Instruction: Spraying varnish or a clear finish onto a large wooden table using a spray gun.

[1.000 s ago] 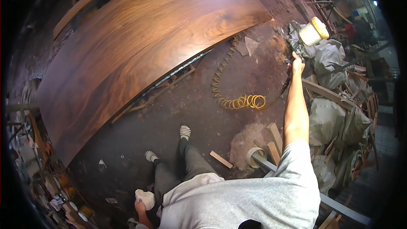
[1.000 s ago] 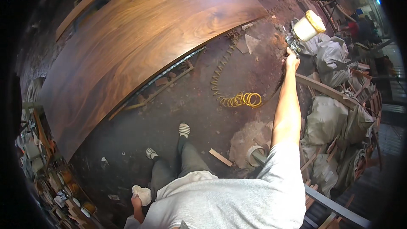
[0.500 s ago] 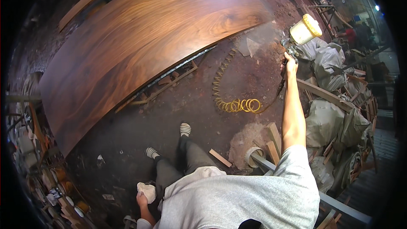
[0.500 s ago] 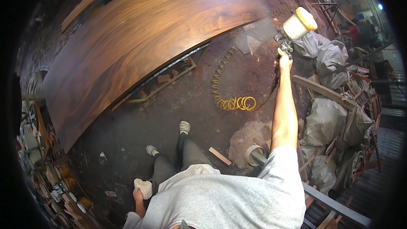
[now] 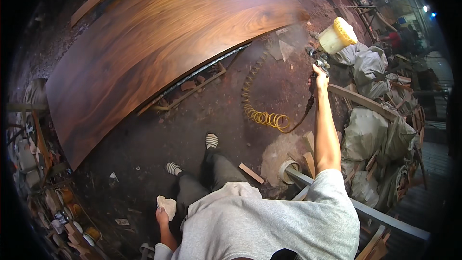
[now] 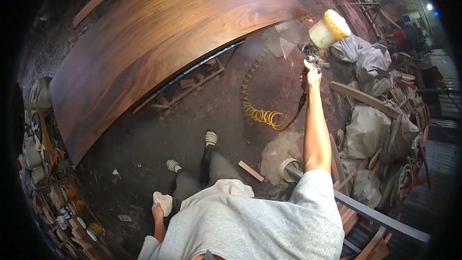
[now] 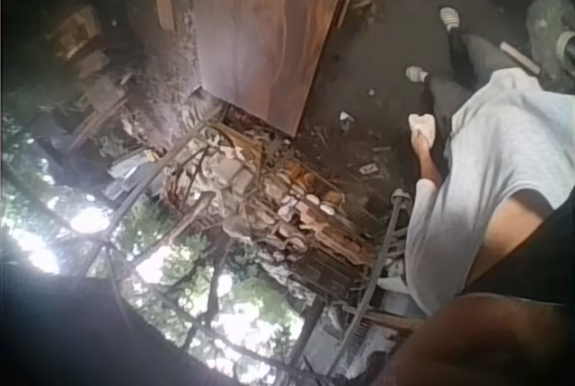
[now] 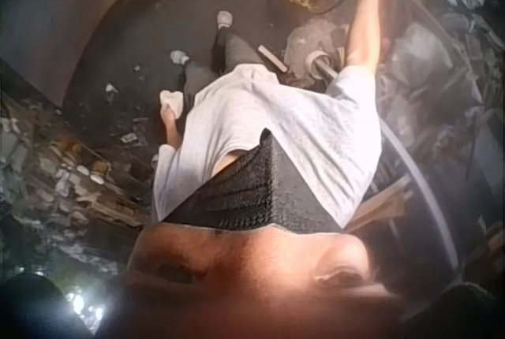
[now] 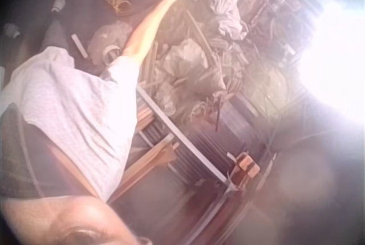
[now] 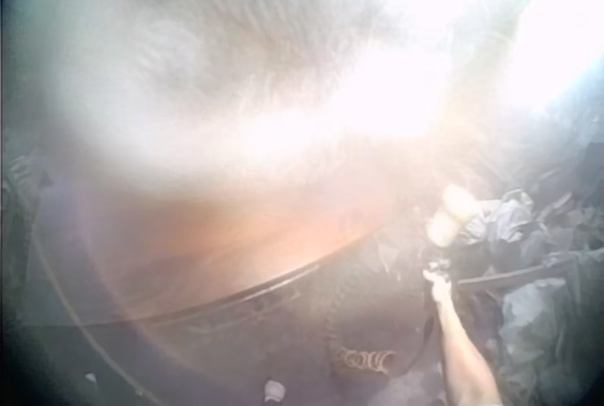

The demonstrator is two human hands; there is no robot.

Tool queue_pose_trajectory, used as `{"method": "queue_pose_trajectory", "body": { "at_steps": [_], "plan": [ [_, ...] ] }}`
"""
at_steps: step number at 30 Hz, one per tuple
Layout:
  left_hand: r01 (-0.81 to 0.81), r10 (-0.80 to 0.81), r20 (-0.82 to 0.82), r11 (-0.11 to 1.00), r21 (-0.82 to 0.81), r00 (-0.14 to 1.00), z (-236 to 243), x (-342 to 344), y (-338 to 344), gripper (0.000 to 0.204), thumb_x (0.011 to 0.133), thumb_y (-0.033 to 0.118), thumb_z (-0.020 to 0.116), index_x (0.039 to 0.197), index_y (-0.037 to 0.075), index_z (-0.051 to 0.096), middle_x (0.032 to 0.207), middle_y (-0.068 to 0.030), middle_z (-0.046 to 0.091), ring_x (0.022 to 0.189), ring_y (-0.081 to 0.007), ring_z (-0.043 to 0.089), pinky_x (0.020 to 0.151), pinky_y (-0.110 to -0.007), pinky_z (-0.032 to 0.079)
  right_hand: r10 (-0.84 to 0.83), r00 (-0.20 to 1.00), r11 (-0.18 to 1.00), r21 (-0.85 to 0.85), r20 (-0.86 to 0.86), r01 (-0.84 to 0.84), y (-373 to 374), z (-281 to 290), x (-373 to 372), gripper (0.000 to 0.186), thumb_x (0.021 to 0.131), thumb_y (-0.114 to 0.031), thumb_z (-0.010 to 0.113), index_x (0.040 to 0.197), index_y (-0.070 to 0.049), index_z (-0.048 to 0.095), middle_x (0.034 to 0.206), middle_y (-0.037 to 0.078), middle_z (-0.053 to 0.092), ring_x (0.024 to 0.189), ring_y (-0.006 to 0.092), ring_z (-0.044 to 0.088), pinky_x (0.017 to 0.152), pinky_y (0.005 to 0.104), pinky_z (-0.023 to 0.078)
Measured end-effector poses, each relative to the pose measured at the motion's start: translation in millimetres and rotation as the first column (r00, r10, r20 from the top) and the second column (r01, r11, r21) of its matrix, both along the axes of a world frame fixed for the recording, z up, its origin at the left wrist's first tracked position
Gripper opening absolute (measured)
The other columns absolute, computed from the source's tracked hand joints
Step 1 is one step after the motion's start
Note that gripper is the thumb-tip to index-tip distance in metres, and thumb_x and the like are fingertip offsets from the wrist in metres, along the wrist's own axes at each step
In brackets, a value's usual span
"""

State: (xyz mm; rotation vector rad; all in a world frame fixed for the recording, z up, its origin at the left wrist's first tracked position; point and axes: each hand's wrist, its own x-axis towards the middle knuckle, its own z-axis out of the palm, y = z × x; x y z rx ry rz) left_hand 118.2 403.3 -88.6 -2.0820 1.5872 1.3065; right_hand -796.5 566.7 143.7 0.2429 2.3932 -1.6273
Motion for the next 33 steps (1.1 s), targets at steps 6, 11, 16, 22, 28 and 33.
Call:
{"method": "queue_pose_trajectory", "body": {
  "at_steps": [6, 11, 16, 22, 28, 33],
  "plan": [
    [-0.002, -0.001, -0.081, 0.999, -0.037, 0.997, -14, 26, -19, 0.044, 0.099, 0.027, 0.047, 0.124, -0.004, 0.064, 0.119, -0.0259, 0.068, 0.114, -0.0422, 0.062, 0.098, -0.045, 0.046, 0.030, 0.999, 0.998, -0.054, 0.027, -0.029, -25, -3, 58, 0.028, 0.091, -0.032, 0.069, 0.076, -0.011, 0.058, 0.063, 0.003, 0.056, 0.048, 0.0175, 0.054, 0.045, 0.0320, 0.043],
    [-0.006, 0.001, -0.139, 0.999, -0.037, 0.990, -18, 29, -30, 0.045, 0.098, 0.028, 0.046, 0.123, -0.006, 0.063, 0.117, -0.0274, 0.068, 0.113, -0.0434, 0.063, 0.097, -0.046, 0.047, 0.063, 0.997, 0.995, -0.080, 0.045, -0.059, -21, -11, 101, 0.028, 0.091, -0.033, 0.069, 0.076, -0.012, 0.058, 0.063, 0.002, 0.056, 0.049, 0.0171, 0.054, 0.047, 0.0315, 0.041],
    [0.020, -0.032, -0.143, 0.996, -0.081, 0.989, -23, 52, -37, 0.046, 0.098, 0.028, 0.046, 0.122, -0.006, 0.064, 0.117, -0.0285, 0.067, 0.113, -0.0440, 0.062, 0.097, -0.046, 0.047, 0.064, 0.993, 0.990, -0.134, 0.097, -0.050, -37, -7, 155, 0.028, 0.088, -0.032, 0.071, 0.072, -0.012, 0.060, 0.061, 0.002, 0.057, 0.049, 0.0162, 0.053, 0.047, 0.0311, 0.040],
    [-0.049, 0.041, -0.123, 0.997, -0.064, 0.992, -27, 82, -39, 0.046, 0.098, 0.029, 0.047, 0.123, -0.006, 0.063, 0.119, -0.0285, 0.067, 0.113, -0.0442, 0.062, 0.097, -0.046, 0.046, 0.117, 0.991, 0.983, -0.153, 0.070, -0.106, -51, -1, 212, 0.022, 0.090, -0.029, 0.068, 0.082, -0.010, 0.062, 0.066, 0.003, 0.057, 0.051, 0.0178, 0.056, 0.047, 0.0324, 0.044],
    [-0.075, 0.063, -0.139, 0.994, -0.085, 0.988, -20, 114, -42, 0.044, 0.098, 0.028, 0.047, 0.123, -0.005, 0.064, 0.120, -0.0271, 0.067, 0.115, -0.0432, 0.062, 0.098, -0.045, 0.046, 0.165, 0.985, 0.964, -0.221, 0.058, -0.148, -70, 10, 279, 0.013, 0.088, -0.021, 0.065, 0.095, -0.011, 0.062, 0.074, 0.002, 0.059, 0.053, 0.0176, 0.057, 0.045, 0.0319, 0.043],
    [-0.069, 0.060, -0.126, 0.995, -0.071, 0.990, -13, 125, -48, 0.044, 0.098, 0.026, 0.047, 0.125, -0.004, 0.064, 0.121, -0.0268, 0.067, 0.115, -0.0425, 0.062, 0.099, -0.045, 0.046, 0.187, 0.979, 0.969, -0.181, 0.077, -0.171, -77, 6, 331, 0.013, 0.088, -0.020, 0.064, 0.097, -0.012, 0.064, 0.076, 0.002, 0.059, 0.055, 0.0145, 0.057, 0.048, 0.0299, 0.044]
  ]
}}
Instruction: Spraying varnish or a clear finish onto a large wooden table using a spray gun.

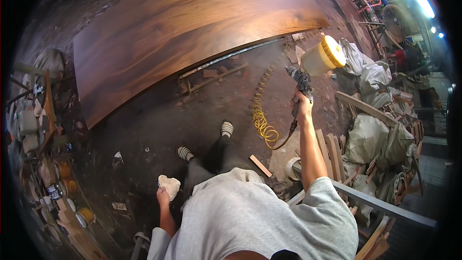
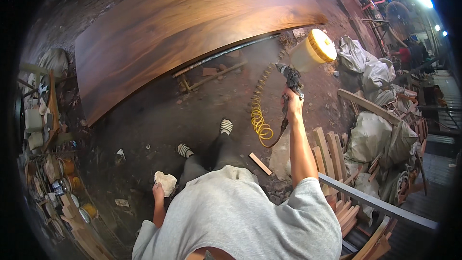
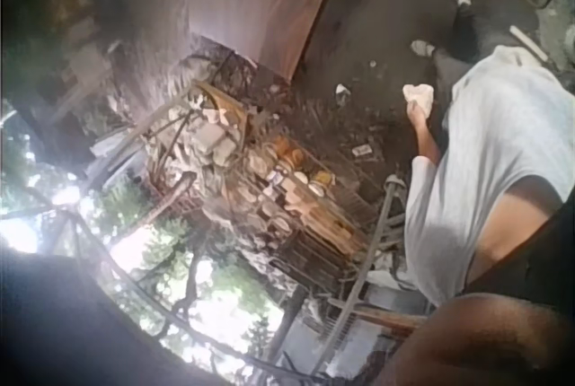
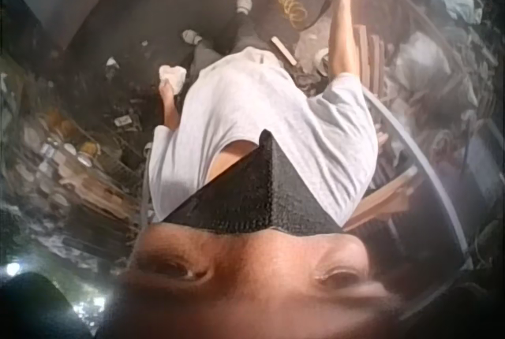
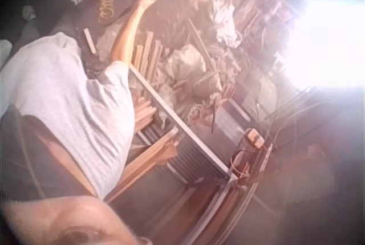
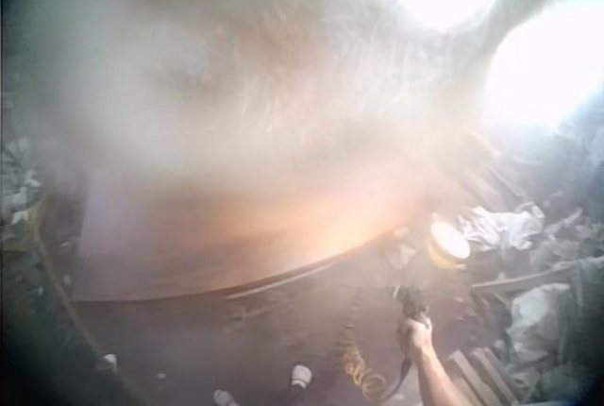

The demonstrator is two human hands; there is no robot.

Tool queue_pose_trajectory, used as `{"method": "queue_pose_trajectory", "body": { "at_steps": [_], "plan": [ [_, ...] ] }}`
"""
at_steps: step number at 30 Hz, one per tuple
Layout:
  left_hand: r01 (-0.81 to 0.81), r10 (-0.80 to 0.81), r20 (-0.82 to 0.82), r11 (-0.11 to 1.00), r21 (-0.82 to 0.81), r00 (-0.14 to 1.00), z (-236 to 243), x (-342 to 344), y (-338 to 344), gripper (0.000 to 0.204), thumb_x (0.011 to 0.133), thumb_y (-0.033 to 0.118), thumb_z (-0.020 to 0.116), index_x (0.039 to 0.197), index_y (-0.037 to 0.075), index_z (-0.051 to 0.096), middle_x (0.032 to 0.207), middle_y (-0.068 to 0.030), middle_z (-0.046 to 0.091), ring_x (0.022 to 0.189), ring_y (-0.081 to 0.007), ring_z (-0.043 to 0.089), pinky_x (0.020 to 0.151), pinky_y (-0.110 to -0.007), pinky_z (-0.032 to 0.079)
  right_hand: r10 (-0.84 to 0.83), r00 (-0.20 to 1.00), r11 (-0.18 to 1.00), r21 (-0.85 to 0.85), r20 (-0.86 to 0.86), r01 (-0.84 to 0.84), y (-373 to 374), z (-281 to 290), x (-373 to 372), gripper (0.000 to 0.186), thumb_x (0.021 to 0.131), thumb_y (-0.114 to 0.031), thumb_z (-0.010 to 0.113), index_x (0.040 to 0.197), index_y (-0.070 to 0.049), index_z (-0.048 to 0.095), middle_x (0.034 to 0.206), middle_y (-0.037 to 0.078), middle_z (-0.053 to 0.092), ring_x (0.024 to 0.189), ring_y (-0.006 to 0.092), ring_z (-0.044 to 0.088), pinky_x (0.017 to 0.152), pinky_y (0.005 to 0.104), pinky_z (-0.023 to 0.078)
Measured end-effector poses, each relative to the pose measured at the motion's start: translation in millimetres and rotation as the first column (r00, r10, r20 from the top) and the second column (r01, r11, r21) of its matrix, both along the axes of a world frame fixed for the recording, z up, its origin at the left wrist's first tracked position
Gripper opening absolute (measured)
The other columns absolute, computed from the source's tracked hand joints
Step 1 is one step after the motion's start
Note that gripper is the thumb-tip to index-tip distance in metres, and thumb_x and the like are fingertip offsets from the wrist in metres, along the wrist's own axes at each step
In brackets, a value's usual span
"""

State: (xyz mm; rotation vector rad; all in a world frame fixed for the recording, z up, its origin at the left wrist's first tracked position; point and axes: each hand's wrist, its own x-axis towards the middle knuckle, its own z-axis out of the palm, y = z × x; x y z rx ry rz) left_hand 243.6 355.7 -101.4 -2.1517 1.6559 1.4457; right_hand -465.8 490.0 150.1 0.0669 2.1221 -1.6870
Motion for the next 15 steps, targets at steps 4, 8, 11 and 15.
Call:
{"method": "queue_pose_trajectory", "body": {
  "at_steps": [4, 8, 11, 15],
  "plan": [
    [-0.057, 0.056, -0.047, 0.998, -0.020, 0.997, -7, 22, -5, 0.043, 0.098, 0.026, 0.048, 0.126, -0.003, 0.063, 0.121, -0.0268, 0.067, 0.116, -0.0426, 0.062, 0.099, -0.045, 0.046, 0.023, 0.999, 0.998, -0.066, 0.029, -0.021, -21, -1, 48, 0.015, 0.085, -0.014, 0.064, 0.098, -0.007, 0.064, 0.074, 0.002, 0.059, 0.053, 0.0148, 0.056, 0.047, 0.0296, 0.044],
    [-0.046, 0.045, -0.037, 0.998, -0.032, 0.998, -10, 37, -14, 0.044, 0.098, 0.027, 0.048, 0.126, -0.002, 0.063, 0.122, -0.0265, 0.066, 0.117, -0.0427, 0.061, 0.099, -0.045, 0.046, 0.119, 0.992, 0.988, -0.104, 0.030, -0.116, -30, -10, 85, 0.017, 0.087, -0.016, 0.060, 0.103, -0.008, 0.063, 0.079, 0.002, 0.059, 0.057, 0.0148, 0.057, 0.050, 0.0297, 0.044],
    [-0.063, 0.063, -0.018, 0.998, -0.017, 0.998, -10, 49, -16, 0.044, 0.098, 0.028, 0.047, 0.126, -0.002, 0.064, 0.123, -0.0259, 0.066, 0.117, -0.0430, 0.061, 0.099, -0.046, 0.046, 0.106, 0.994, 0.993, -0.044, 0.004, -0.106, -40, -13, 115, 0.016, 0.087, -0.016, 0.061, 0.102, -0.009, 0.063, 0.078, 0.002, 0.059, 0.057, 0.0145, 0.057, 0.050, 0.0294, 0.044],
    [-0.096, 0.096, -0.027, 0.995, -0.016, 0.995, -15, 75, -15, 0.045, 0.098, 0.030, 0.047, 0.125, -0.001, 0.064, 0.122, -0.0255, 0.067, 0.116, -0.0433, 0.061, 0.099, -0.046, 0.046, 0.104, 0.994, 0.993, -0.066, 0.025, -0.103, -58, -9, 158, 0.015, 0.086, -0.011, 0.065, 0.100, -0.006, 0.065, 0.076, 0.001, 0.058, 0.056, 0.0126, 0.055, 0.049, 0.0282, 0.045]
  ]
}}
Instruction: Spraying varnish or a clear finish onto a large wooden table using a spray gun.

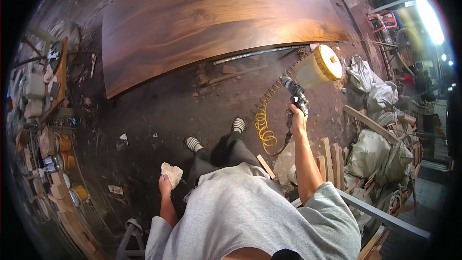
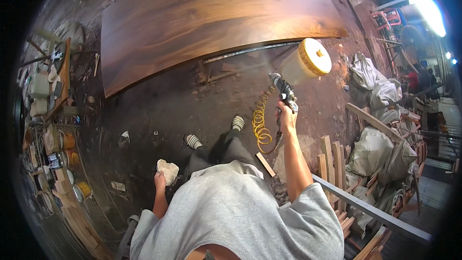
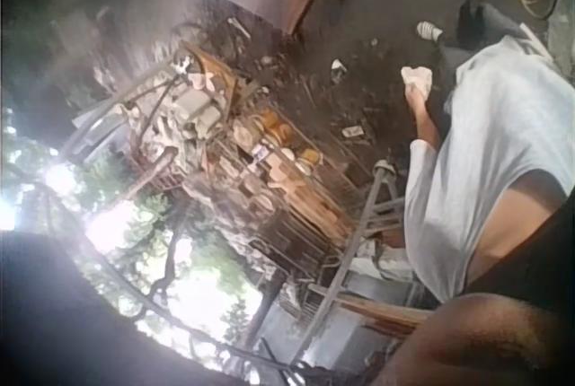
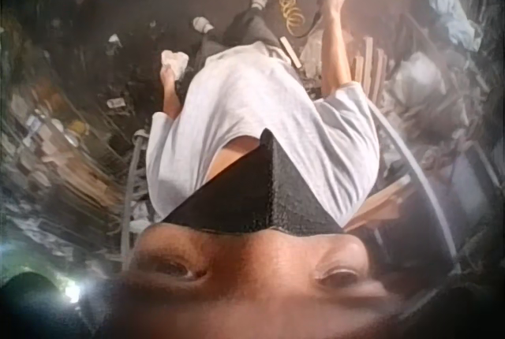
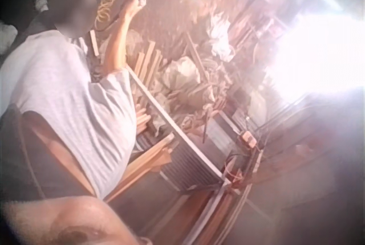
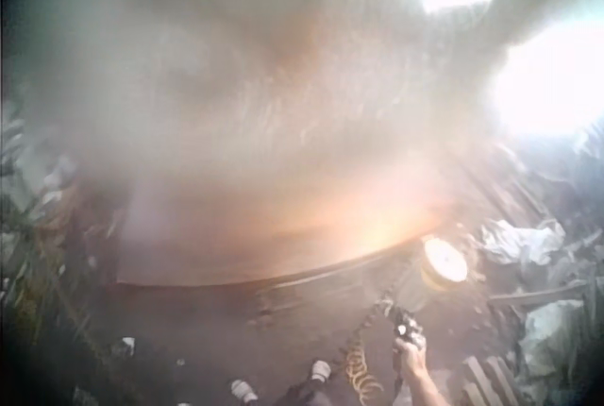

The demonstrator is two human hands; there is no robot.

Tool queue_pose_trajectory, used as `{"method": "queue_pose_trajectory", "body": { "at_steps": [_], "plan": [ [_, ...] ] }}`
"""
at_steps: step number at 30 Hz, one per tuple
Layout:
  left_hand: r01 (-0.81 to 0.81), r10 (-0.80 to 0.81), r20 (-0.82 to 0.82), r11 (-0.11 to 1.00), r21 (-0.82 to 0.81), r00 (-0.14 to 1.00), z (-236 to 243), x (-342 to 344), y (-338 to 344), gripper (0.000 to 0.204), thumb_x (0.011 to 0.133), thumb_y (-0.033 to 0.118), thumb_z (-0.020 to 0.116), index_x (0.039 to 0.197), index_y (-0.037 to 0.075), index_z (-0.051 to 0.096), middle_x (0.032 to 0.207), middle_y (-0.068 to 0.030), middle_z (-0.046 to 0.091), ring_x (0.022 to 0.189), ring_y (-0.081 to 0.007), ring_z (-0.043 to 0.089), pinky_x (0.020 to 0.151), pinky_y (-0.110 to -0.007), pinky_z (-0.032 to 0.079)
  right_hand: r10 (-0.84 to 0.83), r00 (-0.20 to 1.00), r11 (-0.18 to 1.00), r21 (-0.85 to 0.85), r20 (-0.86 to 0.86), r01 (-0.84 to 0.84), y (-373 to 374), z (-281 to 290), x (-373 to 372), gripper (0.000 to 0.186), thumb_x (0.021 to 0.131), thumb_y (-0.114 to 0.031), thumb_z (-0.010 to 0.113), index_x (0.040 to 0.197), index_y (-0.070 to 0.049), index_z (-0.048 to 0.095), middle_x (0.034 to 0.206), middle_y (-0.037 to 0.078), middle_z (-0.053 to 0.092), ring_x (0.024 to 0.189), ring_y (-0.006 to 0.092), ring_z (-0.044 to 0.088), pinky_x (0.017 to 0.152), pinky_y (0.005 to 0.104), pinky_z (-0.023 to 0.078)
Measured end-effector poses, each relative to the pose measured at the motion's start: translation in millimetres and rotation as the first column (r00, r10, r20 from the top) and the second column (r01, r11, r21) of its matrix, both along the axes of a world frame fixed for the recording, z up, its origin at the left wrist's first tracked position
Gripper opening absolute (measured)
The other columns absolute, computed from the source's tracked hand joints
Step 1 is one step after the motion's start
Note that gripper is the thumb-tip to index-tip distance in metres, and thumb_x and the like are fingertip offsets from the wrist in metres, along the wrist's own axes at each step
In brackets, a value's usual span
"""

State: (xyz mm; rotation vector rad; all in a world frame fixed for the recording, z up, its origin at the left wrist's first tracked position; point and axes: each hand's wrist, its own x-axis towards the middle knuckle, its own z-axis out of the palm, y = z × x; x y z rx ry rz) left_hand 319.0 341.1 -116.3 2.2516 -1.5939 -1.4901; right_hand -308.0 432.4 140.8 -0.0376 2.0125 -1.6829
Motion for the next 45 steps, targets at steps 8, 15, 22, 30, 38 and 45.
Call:
{"method": "queue_pose_trajectory", "body": {
  "at_steps": [8, 15, 22, 30, 38, 45],
  "plan": [
    [-0.053, 0.053, 0.007, 0.998, 0.015, 0.999, -8, 37, 1, 0.045, 0.099, 0.033, 0.048, 0.125, 0.000, 0.064, 0.121, -0.0258, 0.067, 0.116, -0.0434, 0.061, 0.098, -0.047, 0.046, 0.144, 0.989, 0.989, 0.031, 0.020, -0.145, -33, 3, 81, 0.017, 0.086, -0.015, 0.063, 0.101, -0.008, 0.063, 0.076, 0.003, 0.059, 0.055, 0.0140, 0.056, 0.048, 0.0281, 0.045],
    [-0.091, 0.091, -0.020, 0.996, -0.004, 0.996, -19, 79, -1, 0.045, 0.098, 0.033, 0.050, 0.126, 0.000, 0.063, 0.121, -0.0262, 0.067, 0.117, -0.0436, 0.060, 0.098, -0.046, 0.046, 0.290, 0.956, 0.957, 0.000, 0.051, -0.291, -74, 11, 162, 0.014, 0.086, -0.015, 0.069, 0.080, -0.006, 0.061, 0.060, 0.000, 0.054, 0.050, 0.0116, 0.050, 0.048, 0.0286, 0.040],
    [-0.167, 0.165, -0.102, 0.986, -0.010, 0.981, -26, 103, 13, 0.043, 0.098, 0.031, 0.053, 0.126, 0.000, 0.064, 0.121, -0.0260, 0.067, 0.116, -0.0422, 0.062, 0.097, -0.045, 0.047, 0.535, 0.844, 0.845, -0.015, 0.041, -0.535, -124, 13, 237, 0.012, 0.088, -0.016, 0.068, 0.086, -0.008, 0.060, 0.060, -0.002, 0.052, 0.050, 0.0085, 0.047, 0.047, 0.0265, 0.036],
    [-0.409, 0.373, -0.257, 0.907, -0.102, 0.892, -29, 159, 51, 0.037, 0.100, 0.018, 0.051, 0.127, -0.004, 0.063, 0.118, -0.0170, 0.070, 0.109, -0.0263, 0.066, 0.094, -0.038, 0.049, 0.728, 0.665, 0.678, -0.038, 0.164, -0.734, -196, 11, 329, 0.014, 0.086, -0.015, 0.071, 0.091, -0.007, 0.061, 0.068, -0.003, 0.055, 0.058, 0.0083, 0.048, 0.053, 0.0273, 0.037],
    [-0.358, 0.358, -0.004, 0.933, -0.018, 0.934, 9, 134, 44, 0.042, 0.099, 0.025, 0.052, 0.127, -0.003, 0.064, 0.117, -0.0194, 0.070, 0.108, -0.0281, 0.067, 0.093, -0.040, 0.050, 0.811, 0.563, 0.573, -0.022, 0.157, -0.819, -227, 14, 343, 0.017, 0.087, -0.019, 0.072, 0.088, -0.006, 0.061, 0.066, -0.002, 0.054, 0.059, 0.0098, 0.048, 0.055, 0.0307, 0.038],
    [-0.278, 0.279, -0.128, 0.960, 0.029, 0.952, 34, 56, -10, 0.042, 0.103, 0.029, 0.049, 0.122, -0.005, 0.066, 0.114, -0.0200, 0.070, 0.109, -0.0296, 0.066, 0.095, -0.043, 0.048, 0.910, 0.400, 0.405, -0.031, 0.110, -0.914, -160, 27, 263, 0.018, 0.089, -0.020, 0.071, 0.092, -0.003, 0.065, 0.073, 0.001, 0.062, 0.070, 0.0105, 0.052, 0.066, 0.0320, 0.046]
  ]
}}
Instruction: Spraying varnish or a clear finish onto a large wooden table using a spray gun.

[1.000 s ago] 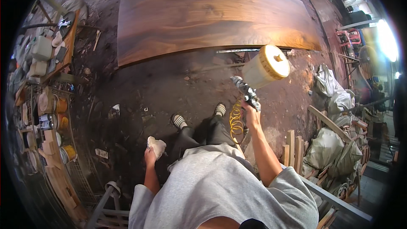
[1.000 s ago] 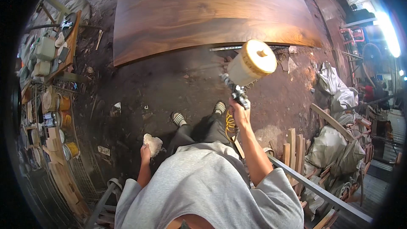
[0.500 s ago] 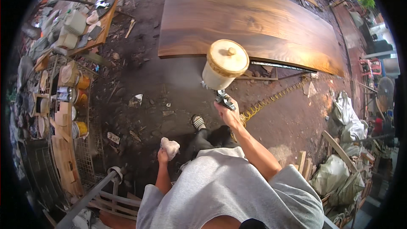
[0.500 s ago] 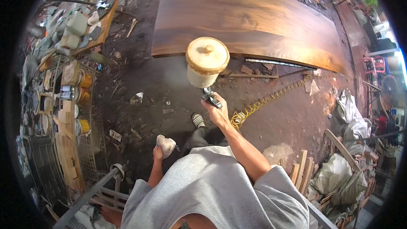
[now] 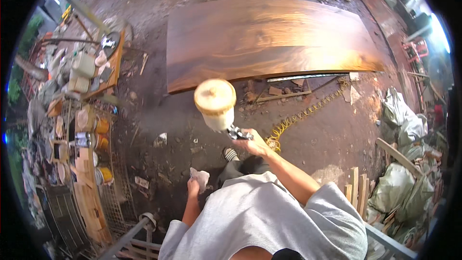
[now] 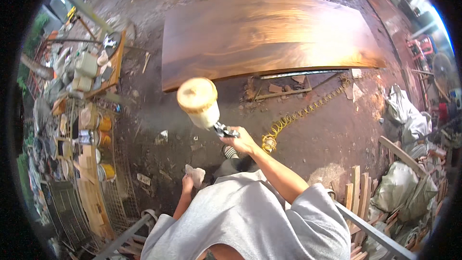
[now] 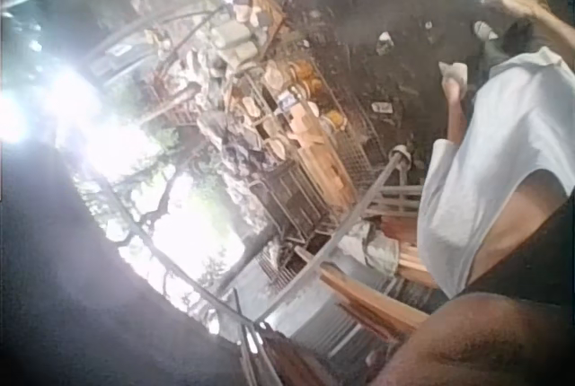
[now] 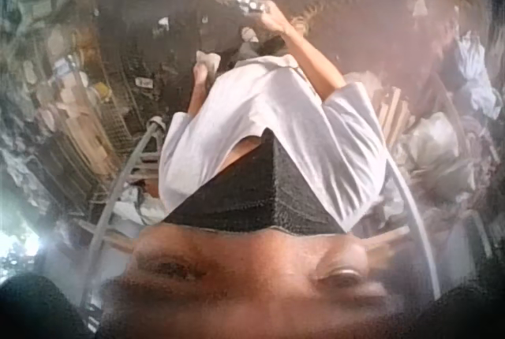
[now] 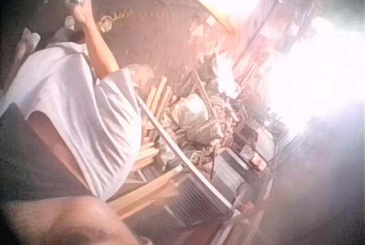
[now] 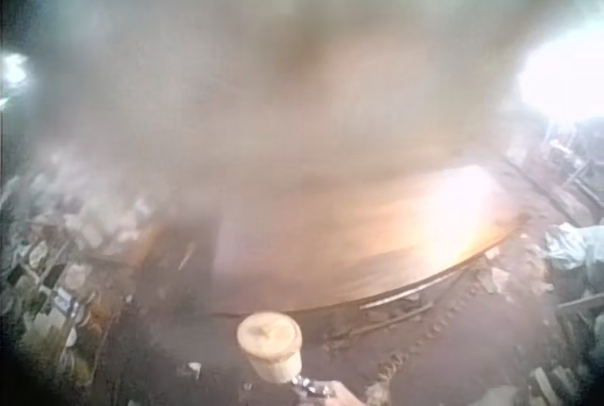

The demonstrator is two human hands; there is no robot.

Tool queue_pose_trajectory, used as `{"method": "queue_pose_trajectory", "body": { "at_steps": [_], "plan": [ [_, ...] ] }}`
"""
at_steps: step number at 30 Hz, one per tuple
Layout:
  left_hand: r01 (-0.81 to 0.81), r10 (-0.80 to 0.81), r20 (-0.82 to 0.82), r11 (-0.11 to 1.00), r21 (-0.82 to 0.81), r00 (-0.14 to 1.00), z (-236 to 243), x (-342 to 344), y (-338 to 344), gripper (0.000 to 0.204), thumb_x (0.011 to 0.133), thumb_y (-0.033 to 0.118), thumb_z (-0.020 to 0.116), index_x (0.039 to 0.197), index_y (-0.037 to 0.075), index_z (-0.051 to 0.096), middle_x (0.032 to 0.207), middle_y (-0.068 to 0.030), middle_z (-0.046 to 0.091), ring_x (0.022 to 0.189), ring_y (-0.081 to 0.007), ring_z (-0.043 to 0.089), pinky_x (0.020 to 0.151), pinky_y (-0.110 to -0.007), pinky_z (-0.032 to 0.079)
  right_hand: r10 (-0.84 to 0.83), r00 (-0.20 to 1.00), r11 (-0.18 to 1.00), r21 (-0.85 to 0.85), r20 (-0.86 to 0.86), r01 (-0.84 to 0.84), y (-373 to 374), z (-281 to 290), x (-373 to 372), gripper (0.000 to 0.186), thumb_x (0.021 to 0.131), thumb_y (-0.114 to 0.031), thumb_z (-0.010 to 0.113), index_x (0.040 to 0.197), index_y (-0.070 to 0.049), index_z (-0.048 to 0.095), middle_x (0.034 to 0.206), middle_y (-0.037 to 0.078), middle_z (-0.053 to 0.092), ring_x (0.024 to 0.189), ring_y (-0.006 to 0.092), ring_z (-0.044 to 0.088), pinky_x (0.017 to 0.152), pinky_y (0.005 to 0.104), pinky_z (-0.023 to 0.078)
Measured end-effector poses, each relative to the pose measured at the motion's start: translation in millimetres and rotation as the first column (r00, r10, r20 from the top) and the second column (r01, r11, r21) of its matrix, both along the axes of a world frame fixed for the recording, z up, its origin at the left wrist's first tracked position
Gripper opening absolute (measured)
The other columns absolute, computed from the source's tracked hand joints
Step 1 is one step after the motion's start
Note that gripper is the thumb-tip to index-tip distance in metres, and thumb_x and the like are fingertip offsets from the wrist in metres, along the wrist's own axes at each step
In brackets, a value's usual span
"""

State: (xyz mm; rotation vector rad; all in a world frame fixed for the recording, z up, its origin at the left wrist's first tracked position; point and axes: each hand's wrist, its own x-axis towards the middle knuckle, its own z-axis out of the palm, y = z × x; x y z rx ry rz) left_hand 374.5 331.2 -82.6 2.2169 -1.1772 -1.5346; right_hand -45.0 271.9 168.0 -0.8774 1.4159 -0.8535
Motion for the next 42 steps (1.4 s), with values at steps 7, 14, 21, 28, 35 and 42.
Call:
{"method": "queue_pose_trajectory", "body": {
  "at_steps": [7, 14, 21, 28, 35, 42],
  "plan": [
    [-0.028, 0.097, -0.692, 0.994, 0.110, 0.715, 109, -241, -79, 0.039, 0.102, 0.025, 0.052, 0.123, -0.005, 0.064, 0.115, -0.0108, 0.070, 0.108, -0.0220, 0.066, 0.096, -0.037, 0.049, -0.252, 0.968, 0.957, 0.148, 0.002, 0.249, 124, -11, -97, 0.016, 0.089, -0.015, 0.073, 0.084, -0.005, 0.061, 0.068, -0.005, 0.051, 0.066, 0.0086, 0.045, 0.060, 0.0292, 0.039],
    [0.353, -0.214, -0.801, 0.936, -0.003, 0.559, 162, -426, -47, 0.035, 0.099, 0.027, 0.056, 0.109, -0.003, 0.071, 0.102, -0.0091, 0.073, 0.091, -0.0182, 0.071, 0.083, -0.034, 0.055, -0.399, 0.914, 0.914, 0.044, -0.072, 0.402, 202, 11, -172, 0.009, 0.086, -0.011, 0.070, 0.091, -0.003, 0.066, 0.071, -0.003, 0.059, 0.063, 0.0080, 0.050, 0.059, 0.0270, 0.042],
    [0.547, -0.273, -0.851, 0.837, 0.019, 0.448, 176, -538, 2, 0.040, 0.102, 0.032, 0.051, 0.106, -0.003, 0.071, 0.098, -0.0079, 0.073, 0.088, -0.0169, 0.070, 0.079, -0.032, 0.054, -0.598, 0.795, 0.800, -0.014, -0.106, 0.600, 283, -8, -235, 0.021, 0.084, -0.010, 0.071, 0.103, -0.001, 0.071, 0.085, -0.002, 0.067, 0.077, 0.0087, 0.056, 0.073, 0.0279, 0.049],
    [0.660, -0.287, -0.843, 0.744, 0.103, 0.455, 204, -682, 72, 0.060, 0.105, 0.049, 0.038, 0.137, 0.002, 0.057, 0.133, -0.0081, 0.063, 0.122, -0.0192, 0.058, 0.108, -0.036, 0.041, -0.782, 0.623, 0.623, -0.026, 0.014, 0.782, 365, 12, -312, 0.012, 0.083, -0.015, 0.072, 0.083, -0.004, 0.067, 0.066, -0.001, 0.060, 0.057, 0.0100, 0.054, 0.052, 0.0293, 0.043],
    [0.865, -0.294, -0.918, 0.494, 0.092, 0.265, 214, -822, 153, 0.041, 0.106, 0.039, 0.048, 0.120, 0.007, 0.070, 0.106, 0.0002, 0.072, 0.095, -0.0102, 0.066, 0.087, -0.028, 0.051, -0.810, 0.577, 0.579, 0.013, -0.105, 0.815, 468, 26, -397, 0.012, 0.092, -0.011, 0.071, 0.102, -0.006, 0.067, 0.079, -0.003, 0.064, 0.070, 0.0077, 0.059, 0.061, 0.0263, 0.049],
    [0.958, -0.514, -0.827, 0.272, 0.095, 0.228, 174, -965, 213, 0.021, 0.096, 0.021, 0.062, 0.101, 0.005, 0.074, 0.089, -0.0010, 0.071, 0.077, -0.0083, 0.063, 0.068, -0.027, 0.049, -0.921, 0.323, 0.325, 0.026, -0.219, 0.945, 504, -7, -484, 0.032, 0.087, -0.011, 0.074, 0.115, 0.003, 0.065, 0.097, 0.009, 0.072, 0.086, 0.0150, 0.067, 0.076, 0.0316, 0.052]
  ]
}}
